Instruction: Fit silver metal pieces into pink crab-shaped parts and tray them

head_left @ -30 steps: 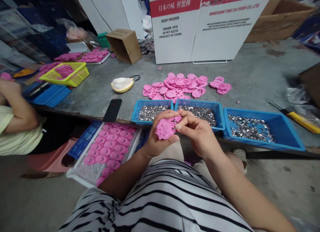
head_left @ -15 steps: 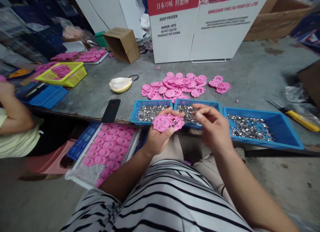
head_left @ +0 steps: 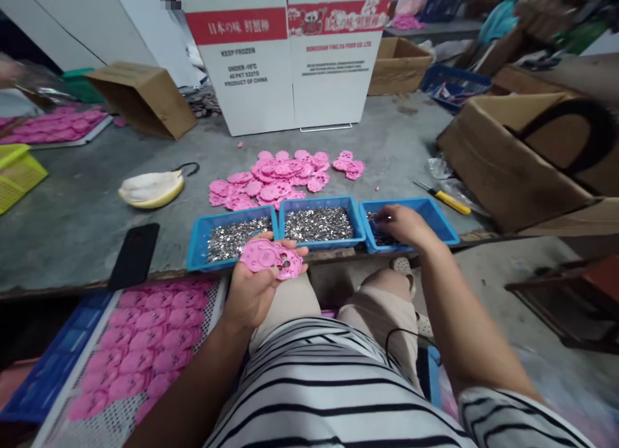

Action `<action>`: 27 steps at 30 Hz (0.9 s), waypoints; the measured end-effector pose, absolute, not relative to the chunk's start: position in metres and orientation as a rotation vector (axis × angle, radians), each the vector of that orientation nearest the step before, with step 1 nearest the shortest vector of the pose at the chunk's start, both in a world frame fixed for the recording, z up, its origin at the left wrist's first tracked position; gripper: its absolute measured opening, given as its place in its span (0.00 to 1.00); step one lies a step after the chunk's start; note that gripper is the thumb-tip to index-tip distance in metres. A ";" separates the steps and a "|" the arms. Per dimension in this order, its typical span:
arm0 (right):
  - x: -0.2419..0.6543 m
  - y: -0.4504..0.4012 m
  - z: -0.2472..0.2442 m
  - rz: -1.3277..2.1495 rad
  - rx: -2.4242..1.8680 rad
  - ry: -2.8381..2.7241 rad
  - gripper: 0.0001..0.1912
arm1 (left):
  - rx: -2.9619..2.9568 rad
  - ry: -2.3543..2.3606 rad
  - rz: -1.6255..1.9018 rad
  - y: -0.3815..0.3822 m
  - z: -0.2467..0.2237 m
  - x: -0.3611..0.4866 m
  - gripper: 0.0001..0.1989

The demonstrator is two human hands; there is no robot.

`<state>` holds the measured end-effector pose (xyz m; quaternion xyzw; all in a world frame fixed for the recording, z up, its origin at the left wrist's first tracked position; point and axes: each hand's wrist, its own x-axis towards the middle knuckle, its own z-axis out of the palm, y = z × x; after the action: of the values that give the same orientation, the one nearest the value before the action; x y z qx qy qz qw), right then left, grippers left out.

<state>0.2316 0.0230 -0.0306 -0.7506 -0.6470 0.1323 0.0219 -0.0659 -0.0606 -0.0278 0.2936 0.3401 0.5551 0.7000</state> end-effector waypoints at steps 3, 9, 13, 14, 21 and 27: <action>0.224 0.022 -0.035 0.452 -2.355 -2.088 0.09 | 0.559 0.809 1.063 -0.064 -0.026 -0.059 0.25; 0.224 0.019 -0.036 0.432 -2.347 -2.051 0.10 | 0.448 0.864 0.871 -0.077 -0.030 -0.043 0.18; 0.229 0.017 -0.039 0.404 -2.330 -1.949 0.10 | 0.451 0.848 0.849 -0.082 -0.032 -0.038 0.16; 0.230 0.017 -0.040 0.405 -2.322 -1.927 0.09 | 0.454 0.850 0.851 -0.082 -0.032 -0.038 0.16; 0.235 0.020 -0.043 0.441 -2.237 -1.759 0.09 | 0.484 0.885 0.852 -0.082 -0.031 -0.036 0.13; 0.222 0.007 -0.029 0.614 -1.970 -1.567 0.07 | 0.561 0.938 0.887 -0.080 -0.027 -0.036 0.14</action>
<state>0.2220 0.0067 -0.0295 -0.7318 -0.5818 0.2282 0.2718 -0.0360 -0.0796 -0.0266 0.2578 0.4312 0.4079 0.7624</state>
